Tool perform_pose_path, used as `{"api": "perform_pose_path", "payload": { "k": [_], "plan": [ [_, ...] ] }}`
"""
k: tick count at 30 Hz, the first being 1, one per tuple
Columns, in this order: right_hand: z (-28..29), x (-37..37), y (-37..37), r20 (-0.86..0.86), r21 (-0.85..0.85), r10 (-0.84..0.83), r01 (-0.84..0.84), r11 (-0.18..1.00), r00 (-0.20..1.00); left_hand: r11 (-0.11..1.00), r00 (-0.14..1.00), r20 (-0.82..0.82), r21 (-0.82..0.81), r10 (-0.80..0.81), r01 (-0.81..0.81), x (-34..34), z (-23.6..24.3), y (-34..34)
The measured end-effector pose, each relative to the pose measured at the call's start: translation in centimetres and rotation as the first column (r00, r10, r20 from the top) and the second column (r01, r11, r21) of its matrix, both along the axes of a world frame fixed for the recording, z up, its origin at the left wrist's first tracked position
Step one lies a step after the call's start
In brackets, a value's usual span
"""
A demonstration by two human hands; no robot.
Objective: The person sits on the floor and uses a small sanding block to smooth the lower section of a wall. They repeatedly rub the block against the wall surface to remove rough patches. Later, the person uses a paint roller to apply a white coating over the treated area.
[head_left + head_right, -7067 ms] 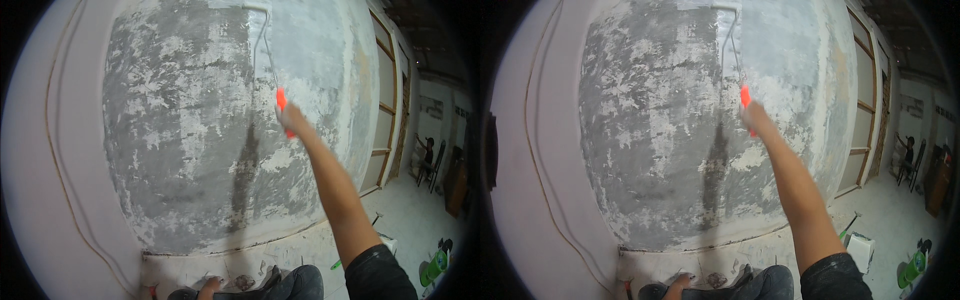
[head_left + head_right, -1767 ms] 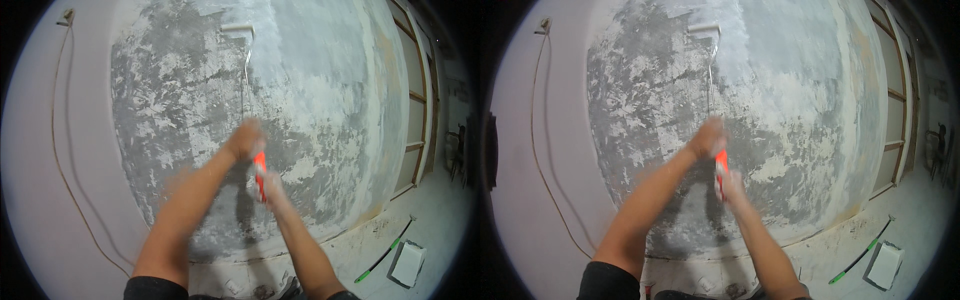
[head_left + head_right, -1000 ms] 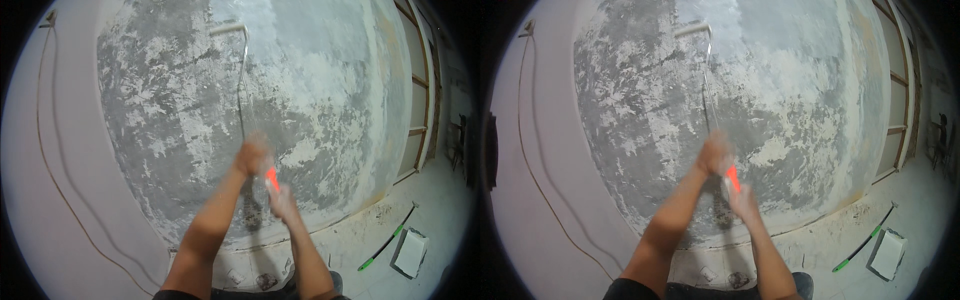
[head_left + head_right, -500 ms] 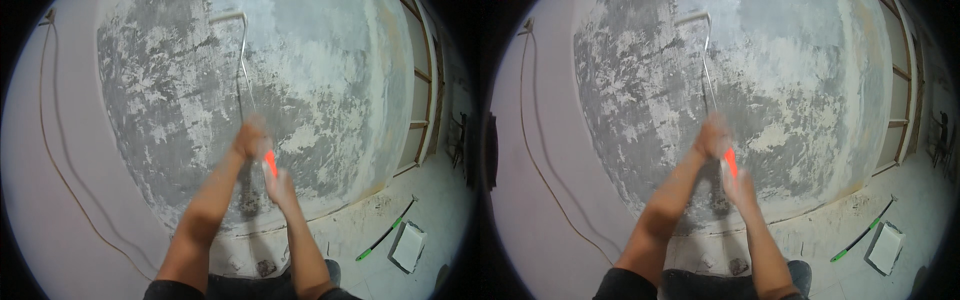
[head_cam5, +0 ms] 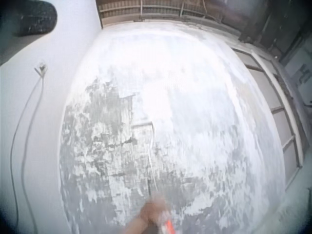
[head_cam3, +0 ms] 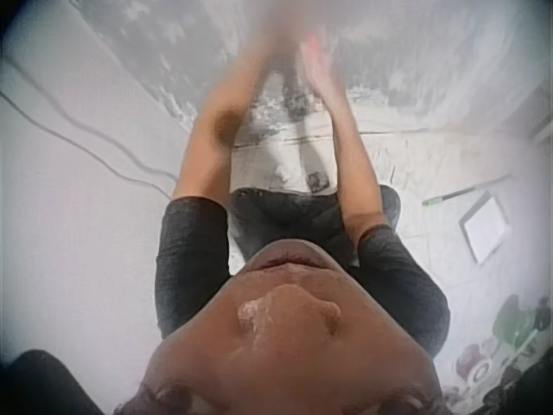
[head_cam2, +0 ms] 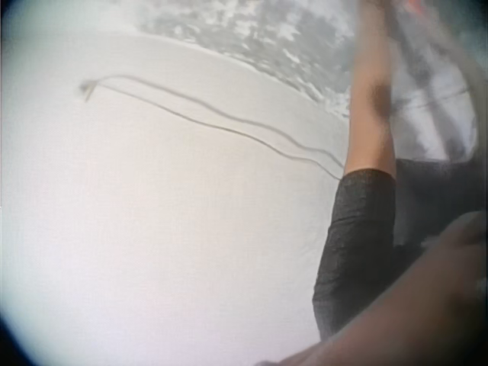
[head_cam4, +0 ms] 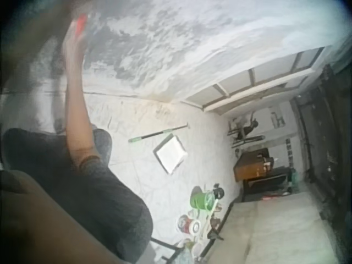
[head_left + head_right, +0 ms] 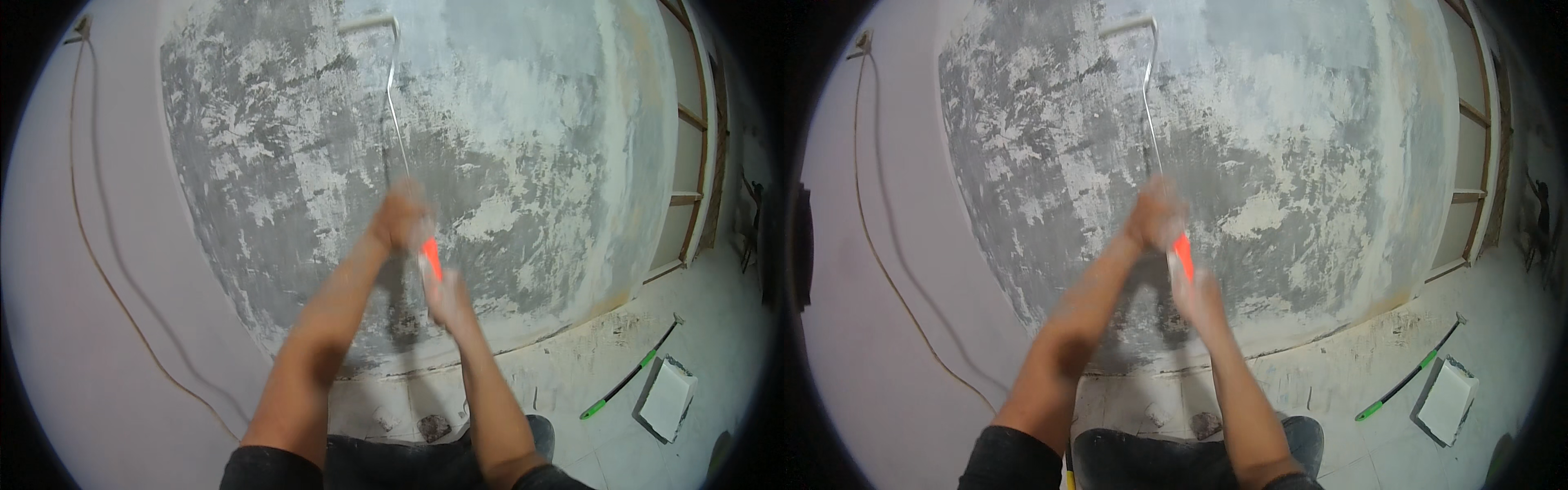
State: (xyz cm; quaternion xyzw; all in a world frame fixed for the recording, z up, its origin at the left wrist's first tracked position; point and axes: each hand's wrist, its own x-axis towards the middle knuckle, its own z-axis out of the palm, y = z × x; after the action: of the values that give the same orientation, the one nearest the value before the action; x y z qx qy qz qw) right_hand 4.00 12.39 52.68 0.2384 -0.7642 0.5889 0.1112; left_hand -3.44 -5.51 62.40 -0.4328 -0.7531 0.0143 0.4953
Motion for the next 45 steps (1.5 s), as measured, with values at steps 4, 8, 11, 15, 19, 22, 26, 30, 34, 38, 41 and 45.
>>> {"api": "perform_pose_path", "payload": {
  "k": [4,8,11,15,19,22,26,30,34,38,41,45],
  "plan": [
    [3.5,-2.1,-0.6,-0.06,-0.046,-0.041,0.038,0.998,0.997,1.0,1.0,-0.006,-0.001,-0.014,0.014,-0.5,5.4,0.9],
    [-12.1,-0.7,-2.4,-0.085,-0.071,-0.047,0.041,0.997,0.995,0.992,0.94,0.322,0.011,0.113,-0.123,-0.6,-13.0,-2.2],
    [-20.8,4.3,0.1,0.27,0.168,-0.102,0.057,0.984,0.957,0.989,0.938,0.321,-0.102,0.134,-0.106,1.2,-25.5,-0.8],
    [-15.5,0.5,0.7,0.004,0.111,-0.08,0.079,0.991,0.997,0.998,0.997,-0.029,0.013,0.064,-0.064,-1.0,-15.6,0.8],
    [3.4,-3.0,-0.4,-0.041,-0.13,0.056,-0.061,0.99,0.998,0.998,0.979,-0.197,0.007,-0.053,0.056,-1.1,5.7,0.3],
    [7.9,-0.5,1.1,0.112,-0.335,0.292,-0.241,0.911,0.95,1.0,0.999,-0.05,0.001,0.013,-0.013,0.3,10.8,1.3],
    [-4.2,0.5,-0.2,0.186,-0.423,0.427,-0.32,0.848,0.885,0.999,0.999,0.026,0.031,-0.023,0.022,1.4,-2.2,-0.3],
    [-15.0,5.5,1.2,0.473,-0.614,0.477,-0.112,0.782,0.741,0.999,0.93,0.367,-0.022,-0.039,0.05,2.6,-15.3,1.5],
    [-7.9,4.1,-0.1,0.345,-0.689,0.555,-0.198,0.697,0.757,0.994,0.992,0.086,0.074,-0.09,0.084,2.1,-6.9,0.9],
    [-1.1,3.5,-1.5,0.321,-0.695,0.581,-0.23,0.681,0.748,0.995,0.988,0.149,-0.094,0.049,-0.035,3.4,1.7,0.1],
    [-11.0,2.6,-3.0,0.295,-0.598,0.441,-0.195,0.777,0.848,0.998,0.993,0.114,-0.052,-0.03,0.036,2.0,-7.7,-1.3],
    [-17.5,6.0,-1.1,0.461,-0.56,0.386,-0.075,0.825,0.799,0.998,0.979,0.202,-0.065,-0.012,0.026,2.3,-17.9,-0.1]
  ]
}}
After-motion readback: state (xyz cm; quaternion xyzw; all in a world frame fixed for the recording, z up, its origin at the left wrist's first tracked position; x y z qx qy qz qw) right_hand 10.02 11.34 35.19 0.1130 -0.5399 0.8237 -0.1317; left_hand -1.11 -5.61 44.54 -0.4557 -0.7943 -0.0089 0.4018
